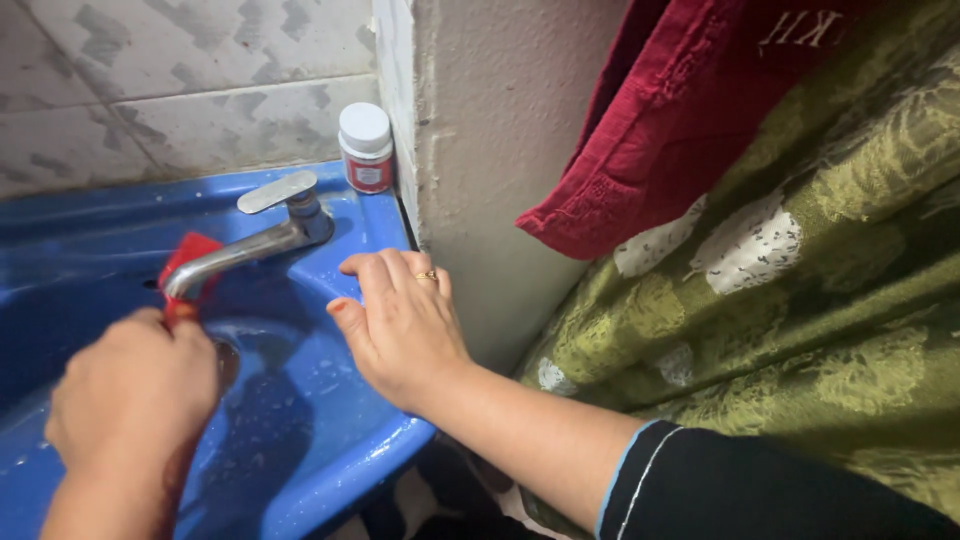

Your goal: Cleaning a blue bathroom sink using a small red brush and liquid soap.

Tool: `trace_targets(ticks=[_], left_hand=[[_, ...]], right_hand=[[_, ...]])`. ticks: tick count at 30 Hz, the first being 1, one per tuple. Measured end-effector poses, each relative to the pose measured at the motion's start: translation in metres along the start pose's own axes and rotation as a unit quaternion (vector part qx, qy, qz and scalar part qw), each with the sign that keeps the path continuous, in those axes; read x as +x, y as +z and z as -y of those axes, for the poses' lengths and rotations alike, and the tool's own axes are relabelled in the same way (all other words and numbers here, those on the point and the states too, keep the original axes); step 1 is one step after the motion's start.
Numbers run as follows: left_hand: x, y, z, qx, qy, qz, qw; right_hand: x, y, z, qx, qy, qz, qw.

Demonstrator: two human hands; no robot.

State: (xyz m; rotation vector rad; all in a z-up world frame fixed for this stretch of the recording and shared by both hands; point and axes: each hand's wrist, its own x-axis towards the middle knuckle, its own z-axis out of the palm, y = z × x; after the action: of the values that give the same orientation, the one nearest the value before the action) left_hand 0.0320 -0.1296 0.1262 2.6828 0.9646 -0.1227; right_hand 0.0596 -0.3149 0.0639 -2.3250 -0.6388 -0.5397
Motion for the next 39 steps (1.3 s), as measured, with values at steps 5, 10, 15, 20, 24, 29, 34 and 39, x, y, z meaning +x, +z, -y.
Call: trace_targets(ticks=[5, 10, 15, 20, 24, 29, 34, 39], left_hand=[[0.026, 0.012, 0.010, 0.025, 0.017, -0.030, 0.999], [0.049, 0.009, 0.028, 0.076, 0.095, -0.047, 0.991], [0.080, -0.011, 0.031, 0.112, 0.194, -0.093, 0.970], [0.105, -0.032, 0.008, 0.188, 0.235, -0.118, 0.946], [0.111, -0.036, -0.029, 0.107, 0.271, -0.079, 0.953], [0.100, -0.064, -0.037, 0.133, 0.214, 0.045, 0.967], [0.186, -0.037, 0.007, 0.150, 0.319, 0.073, 0.933], [0.172, -0.042, 0.007, 0.178, 0.325, 0.079, 0.925]], right_hand=[[0.004, 0.001, 0.001, -0.019, -0.028, 0.021, 0.999], [0.008, 0.000, 0.003, -0.034, -0.049, 0.037, 0.998], [0.016, 0.000, 0.007, -0.052, -0.038, 0.079, 0.995], [0.024, 0.002, 0.008, -0.054, -0.036, 0.094, 0.993], [0.029, 0.004, 0.009, -0.062, -0.029, 0.105, 0.992], [0.036, 0.006, 0.011, -0.067, -0.021, 0.100, 0.992], [0.040, 0.009, 0.013, -0.081, -0.011, 0.096, 0.992], [0.044, 0.010, 0.019, -0.084, 0.006, 0.101, 0.991]])
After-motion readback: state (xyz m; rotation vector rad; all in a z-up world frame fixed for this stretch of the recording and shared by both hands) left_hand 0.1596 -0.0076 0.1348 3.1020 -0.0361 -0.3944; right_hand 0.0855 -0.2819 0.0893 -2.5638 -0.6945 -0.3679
